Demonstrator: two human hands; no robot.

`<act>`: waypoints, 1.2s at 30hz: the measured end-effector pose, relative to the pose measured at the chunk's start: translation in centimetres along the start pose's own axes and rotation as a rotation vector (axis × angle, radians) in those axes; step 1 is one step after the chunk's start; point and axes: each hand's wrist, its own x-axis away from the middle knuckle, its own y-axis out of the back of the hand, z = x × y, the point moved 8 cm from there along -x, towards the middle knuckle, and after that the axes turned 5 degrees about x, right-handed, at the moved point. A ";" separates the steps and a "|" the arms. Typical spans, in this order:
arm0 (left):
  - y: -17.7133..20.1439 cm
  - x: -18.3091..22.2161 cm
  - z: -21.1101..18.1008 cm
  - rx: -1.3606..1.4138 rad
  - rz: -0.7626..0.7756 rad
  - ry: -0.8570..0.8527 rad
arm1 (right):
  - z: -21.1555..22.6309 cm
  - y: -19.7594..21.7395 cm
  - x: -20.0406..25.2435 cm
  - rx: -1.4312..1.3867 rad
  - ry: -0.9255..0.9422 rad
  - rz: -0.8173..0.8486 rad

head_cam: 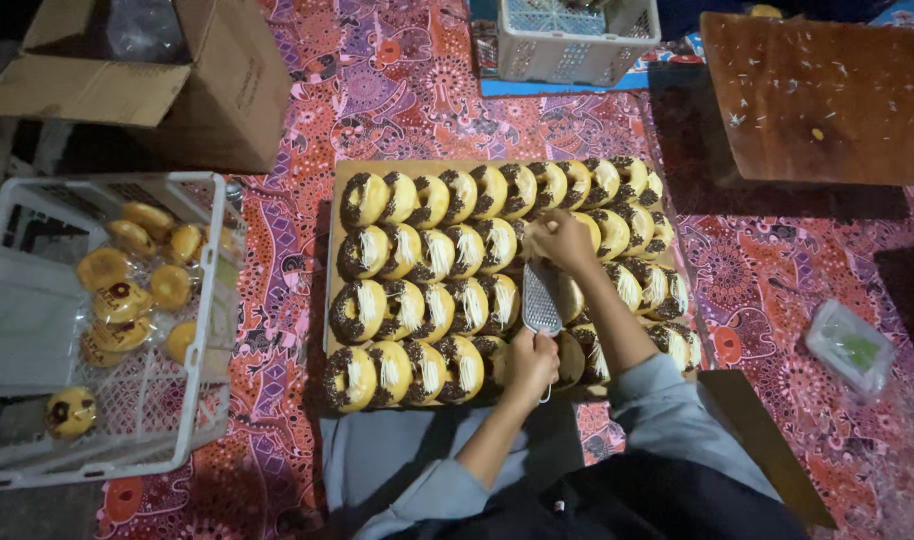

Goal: The person sits on the floor and grates a block of white cheese over rows of round pastries arranged on a cardboard tray. The person holds the cheese in one hand and a metal grater in the other, moving systematically across the tray to cover each pastry with grated cheese.

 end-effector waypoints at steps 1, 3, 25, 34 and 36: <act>0.0 0.3 0.3 0.017 -0.013 0.024 | -0.5 0.8 0.1 -0.045 0.005 -0.008; -0.8 0.3 0.4 0.038 0.040 0.012 | -3.8 2.0 1.0 -0.328 -0.245 0.040; -5.4 -9.0 -3.5 -0.781 -0.201 -0.263 | 0.0 4.9 1.6 0.039 0.042 -0.136; -5.3 -7.2 -0.6 -0.349 -0.032 -0.137 | -1.4 2.6 0.1 0.119 -0.076 0.026; -5.2 -6.3 0.3 -0.234 0.016 -0.062 | -1.5 2.6 0.0 0.121 -0.066 0.017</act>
